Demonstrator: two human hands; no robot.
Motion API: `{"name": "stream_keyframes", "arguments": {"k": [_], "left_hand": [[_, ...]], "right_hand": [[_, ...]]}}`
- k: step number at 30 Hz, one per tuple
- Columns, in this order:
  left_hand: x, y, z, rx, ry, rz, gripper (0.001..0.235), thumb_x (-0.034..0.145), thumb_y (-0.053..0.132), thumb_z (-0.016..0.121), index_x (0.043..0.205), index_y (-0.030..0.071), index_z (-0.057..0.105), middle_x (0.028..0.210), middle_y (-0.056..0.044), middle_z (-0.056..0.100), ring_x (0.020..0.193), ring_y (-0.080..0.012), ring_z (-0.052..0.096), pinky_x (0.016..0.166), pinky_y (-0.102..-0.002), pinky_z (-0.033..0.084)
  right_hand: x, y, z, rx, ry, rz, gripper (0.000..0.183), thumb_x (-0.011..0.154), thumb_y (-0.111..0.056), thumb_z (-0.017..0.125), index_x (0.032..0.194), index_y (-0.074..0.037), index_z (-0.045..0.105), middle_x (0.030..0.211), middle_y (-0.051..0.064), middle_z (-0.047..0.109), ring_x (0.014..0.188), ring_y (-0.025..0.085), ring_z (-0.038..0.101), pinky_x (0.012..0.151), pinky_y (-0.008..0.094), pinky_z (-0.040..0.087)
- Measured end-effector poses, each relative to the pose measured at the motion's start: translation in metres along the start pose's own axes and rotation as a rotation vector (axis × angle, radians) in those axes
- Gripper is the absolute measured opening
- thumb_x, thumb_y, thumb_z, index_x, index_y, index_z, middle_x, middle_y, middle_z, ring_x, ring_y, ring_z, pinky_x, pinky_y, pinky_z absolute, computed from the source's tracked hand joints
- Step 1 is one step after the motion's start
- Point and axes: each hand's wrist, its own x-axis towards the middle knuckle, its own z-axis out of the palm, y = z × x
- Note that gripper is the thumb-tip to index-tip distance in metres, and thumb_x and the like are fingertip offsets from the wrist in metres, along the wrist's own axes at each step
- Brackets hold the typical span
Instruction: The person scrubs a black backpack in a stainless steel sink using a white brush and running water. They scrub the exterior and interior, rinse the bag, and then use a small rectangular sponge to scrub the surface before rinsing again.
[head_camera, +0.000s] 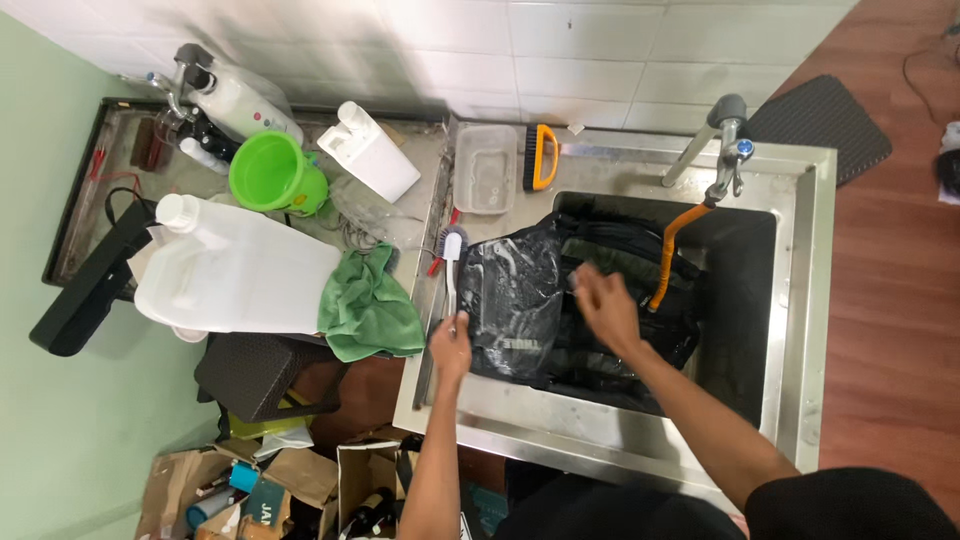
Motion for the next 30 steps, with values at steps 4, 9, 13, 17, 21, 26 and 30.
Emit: {"name": "stream_keyframes", "arguments": {"k": [4,9,13,17,21,26,30], "left_hand": [[0.011,0.006,-0.021,0.047,0.178,0.054,0.047,0.094,0.062,0.068,0.109,0.02,0.079,0.109,-0.011,0.077,0.115,-0.0357,0.068,0.101,-0.046,0.051],[-0.044,0.036,-0.012,-0.793,-0.043,-0.224,0.059,0.102,0.062,0.057,0.137,0.015,0.067,0.14,-0.012,0.063,0.124,-0.0289,0.059,0.105,-0.039,0.047],[-0.082,0.042,0.013,-0.928,-0.123,-0.034,0.07,0.104,0.062,0.049,0.157,0.017,0.049,0.159,-0.018,0.049,0.145,-0.0369,0.047,0.118,-0.048,0.041],[-0.092,0.055,0.028,-0.553,-0.102,0.33,0.105,0.086,0.084,0.043,0.17,0.024,0.024,0.162,-0.017,0.045,0.148,-0.0317,0.041,0.119,-0.047,0.037],[-0.094,-0.008,0.059,-0.298,-0.03,0.376,0.135,0.062,0.082,0.068,0.166,0.009,0.023,0.154,-0.028,0.049,0.143,-0.0439,0.044,0.118,-0.059,0.039],[-0.052,-0.037,0.08,-0.317,0.509,-0.021,0.027,0.1,0.032,0.068,0.107,0.008,0.08,0.098,-0.019,0.08,0.102,-0.0326,0.075,0.093,-0.047,0.056],[-0.035,-0.049,0.082,-0.136,0.561,-0.042,0.054,0.103,0.052,0.058,0.109,0.003,0.079,0.095,-0.024,0.078,0.097,-0.0404,0.074,0.091,-0.051,0.057]], "right_hand": [[-0.007,-0.018,0.008,0.385,0.181,0.177,0.053,0.099,-0.04,0.065,0.15,-0.03,0.059,0.103,0.016,0.067,0.096,0.041,0.072,0.082,0.05,0.058],[-0.016,-0.084,0.058,0.645,0.239,0.211,0.059,0.091,-0.031,0.075,0.148,-0.022,0.062,0.102,0.017,0.071,0.089,0.035,0.073,0.077,0.044,0.061],[-0.013,-0.108,0.06,0.476,0.345,0.15,0.054,0.089,-0.035,0.08,0.141,-0.024,0.069,0.095,0.013,0.064,0.083,0.037,0.071,0.069,0.045,0.059],[-0.009,-0.096,0.068,0.356,0.335,0.075,0.052,0.091,-0.043,0.076,0.14,-0.028,0.068,0.096,0.009,0.062,0.084,0.038,0.072,0.068,0.047,0.061],[-0.018,-0.105,0.053,0.393,0.309,0.036,0.042,0.098,-0.039,0.071,0.136,-0.021,0.069,0.092,0.012,0.059,0.077,0.042,0.069,0.063,0.047,0.059],[-0.061,-0.115,0.008,0.194,-0.013,-0.579,0.032,0.093,-0.045,0.065,0.119,-0.026,0.073,0.098,0.009,0.056,0.07,0.041,0.069,0.061,0.052,0.06],[0.001,-0.084,0.031,-0.001,0.224,-0.824,0.03,0.101,-0.042,0.057,0.127,-0.03,0.065,0.093,0.007,0.053,0.074,0.029,0.062,0.071,0.041,0.051]]}}
